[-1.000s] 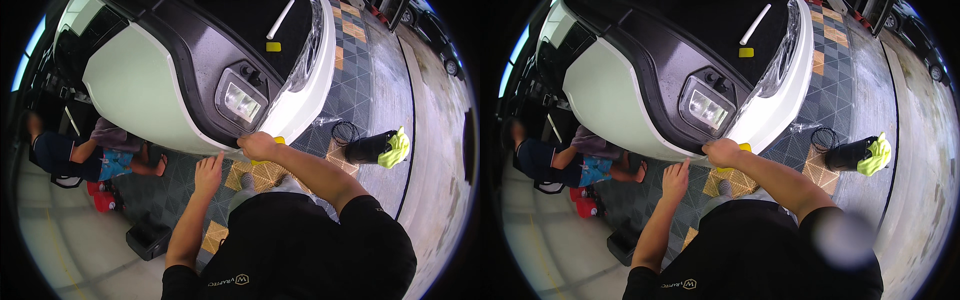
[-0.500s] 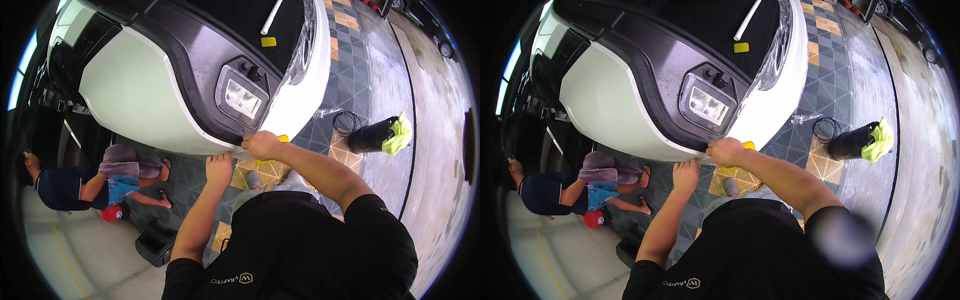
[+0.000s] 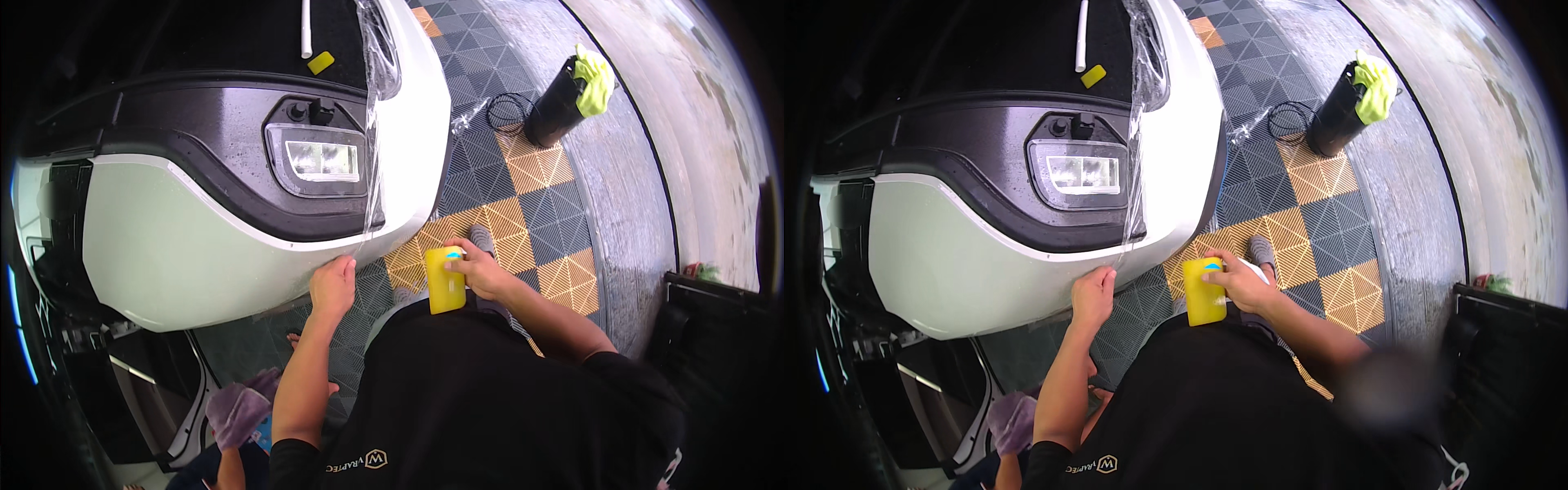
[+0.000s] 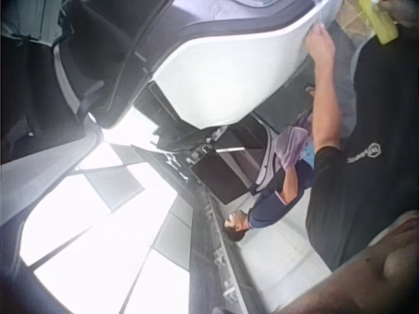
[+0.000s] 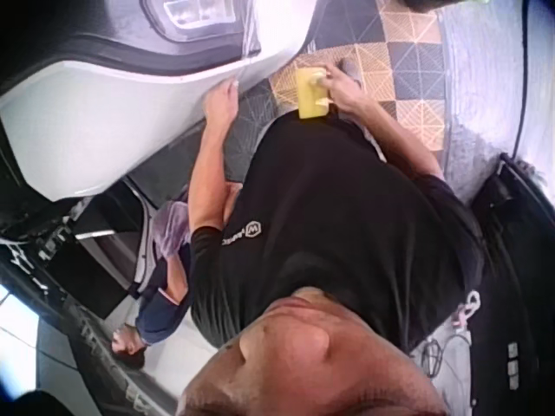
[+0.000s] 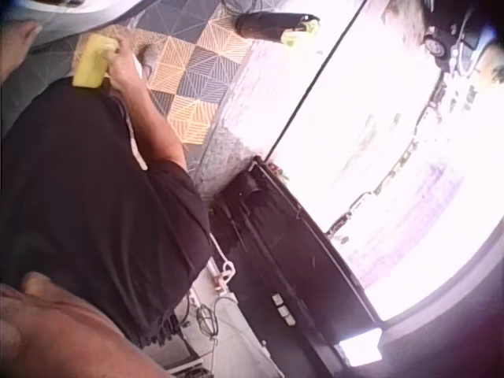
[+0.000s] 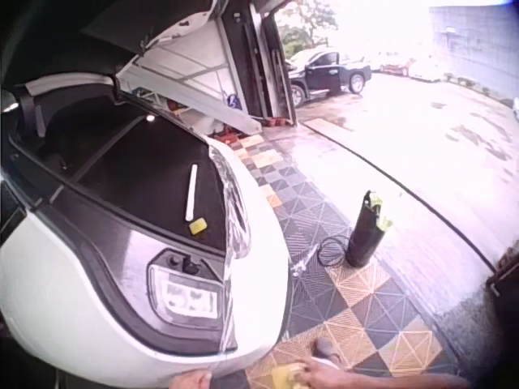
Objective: The person applies a clear protective film to the front bumper of a white car. They use a yellow squeegee to smooth the film and a yellow cloth to wipe the surface, working around the headlights and contours of the bumper.
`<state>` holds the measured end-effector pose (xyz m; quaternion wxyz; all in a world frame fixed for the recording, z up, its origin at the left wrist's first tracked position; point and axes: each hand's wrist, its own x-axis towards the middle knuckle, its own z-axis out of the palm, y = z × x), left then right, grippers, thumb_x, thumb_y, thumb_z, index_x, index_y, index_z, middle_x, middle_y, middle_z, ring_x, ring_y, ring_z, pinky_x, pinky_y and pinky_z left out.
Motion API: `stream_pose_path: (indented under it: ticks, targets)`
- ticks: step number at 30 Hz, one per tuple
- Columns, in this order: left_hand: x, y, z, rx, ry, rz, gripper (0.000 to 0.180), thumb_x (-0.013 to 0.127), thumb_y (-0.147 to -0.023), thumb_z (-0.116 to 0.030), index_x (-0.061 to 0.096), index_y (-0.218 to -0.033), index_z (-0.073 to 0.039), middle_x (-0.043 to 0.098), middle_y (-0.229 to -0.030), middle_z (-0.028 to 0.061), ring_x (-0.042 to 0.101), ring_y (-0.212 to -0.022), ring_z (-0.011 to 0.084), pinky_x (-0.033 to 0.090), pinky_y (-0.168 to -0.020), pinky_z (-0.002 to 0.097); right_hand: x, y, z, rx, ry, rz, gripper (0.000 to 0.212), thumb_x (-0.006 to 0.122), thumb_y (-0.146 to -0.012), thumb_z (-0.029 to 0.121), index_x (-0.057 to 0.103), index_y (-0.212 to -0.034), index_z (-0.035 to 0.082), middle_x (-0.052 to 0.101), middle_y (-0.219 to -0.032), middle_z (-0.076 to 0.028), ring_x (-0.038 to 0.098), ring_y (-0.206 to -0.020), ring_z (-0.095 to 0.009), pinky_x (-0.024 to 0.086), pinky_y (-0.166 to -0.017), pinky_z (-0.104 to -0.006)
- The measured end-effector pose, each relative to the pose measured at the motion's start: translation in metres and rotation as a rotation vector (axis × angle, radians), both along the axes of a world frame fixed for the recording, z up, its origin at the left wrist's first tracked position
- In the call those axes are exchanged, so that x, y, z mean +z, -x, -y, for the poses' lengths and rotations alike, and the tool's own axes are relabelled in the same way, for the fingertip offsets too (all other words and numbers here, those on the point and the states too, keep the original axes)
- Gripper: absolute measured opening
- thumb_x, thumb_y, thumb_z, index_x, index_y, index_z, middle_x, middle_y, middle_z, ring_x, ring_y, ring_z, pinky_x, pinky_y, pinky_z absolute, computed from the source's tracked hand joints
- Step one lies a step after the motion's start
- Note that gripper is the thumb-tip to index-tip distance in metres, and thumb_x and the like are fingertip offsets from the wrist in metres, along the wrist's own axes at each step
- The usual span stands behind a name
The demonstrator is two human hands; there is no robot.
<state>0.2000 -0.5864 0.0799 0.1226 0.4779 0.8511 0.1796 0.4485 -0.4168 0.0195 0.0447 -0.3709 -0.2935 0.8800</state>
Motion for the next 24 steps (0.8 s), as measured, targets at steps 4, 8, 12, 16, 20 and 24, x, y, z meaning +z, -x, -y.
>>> stream_pose_path:
  ticks: [4, 8, 12, 16, 20, 24]
  targets:
    - [-0.001, 0.000, -0.003, 0.005, -0.047, 0.087, 0.017, 0.058, -0.093, -0.019, 0.067, -0.094, -0.004, 0.067, -0.078, 0.0183, 0.064, -0.072, 0.0402, 0.050, -0.066, 0.0466, -0.056, 0.006, 0.074, -0.256, -0.025, 0.023, 0.032, 0.062, -0.090, 0.005, 0.053, -0.120, -0.001, 0.060, -0.105, -0.008, 0.061, -0.098, -0.018, 0.051, -0.085, -0.0336]
    - [-0.015, 0.005, 0.001, 0.040, -0.089, 0.255, 0.018, 0.059, -0.093, -0.016, 0.069, -0.095, -0.001, 0.065, -0.068, 0.0153, 0.063, -0.059, 0.0307, 0.050, -0.060, 0.0392, -0.052, 0.088, 0.097, -0.580, -0.344, 0.091, 0.023, 0.063, -0.090, 0.012, 0.060, -0.109, 0.000, 0.065, -0.094, -0.007, 0.063, -0.084, -0.016, 0.051, -0.079, -0.0321]
    - [-0.012, 0.005, -0.011, 0.052, -0.010, 0.351, 0.019, 0.059, -0.093, -0.016, 0.069, -0.095, 0.000, 0.064, -0.063, 0.0107, 0.061, -0.053, 0.0187, 0.048, -0.056, 0.0345, -0.057, 0.139, 0.103, -0.716, -0.462, 0.199, 0.027, 0.063, -0.091, 0.015, 0.061, -0.112, 0.000, 0.067, -0.092, -0.009, 0.063, -0.081, -0.017, 0.052, -0.077, -0.0325]
    - [-0.013, 0.003, -0.009, 0.103, -0.038, 0.421, 0.022, 0.060, -0.095, -0.019, 0.069, -0.098, 0.000, 0.066, -0.068, 0.0054, 0.061, -0.054, 0.0113, 0.049, -0.055, 0.0289, -0.044, 0.164, 0.124, -0.791, -0.692, 0.387, 0.029, 0.062, -0.091, 0.018, 0.061, -0.115, 0.002, 0.066, -0.097, -0.015, 0.064, -0.087, -0.030, 0.051, -0.080, -0.0368]
    - [0.002, 0.008, -0.011, -0.067, -0.040, 0.205, 0.019, 0.059, -0.095, -0.018, 0.070, -0.097, -0.002, 0.068, -0.072, 0.0087, 0.063, -0.056, 0.0163, 0.050, -0.057, 0.0302, -0.027, 0.182, 0.149, -0.832, -0.880, 0.403, 0.029, 0.061, -0.092, 0.020, 0.062, -0.116, 0.004, 0.062, -0.102, -0.019, 0.061, -0.095, -0.038, 0.049, -0.085, -0.0414]
    - [0.066, -0.006, -0.049, -0.471, 0.017, -0.252, 0.022, 0.060, -0.092, -0.022, 0.067, -0.102, -0.004, 0.072, -0.091, 0.0145, 0.068, -0.082, 0.0352, 0.051, -0.071, 0.0464, -0.020, 0.174, 0.166, -0.781, -0.700, 0.186, 0.030, 0.062, -0.091, 0.020, 0.062, -0.115, 0.003, 0.064, -0.103, -0.018, 0.064, -0.094, -0.034, 0.050, -0.083, -0.0378]
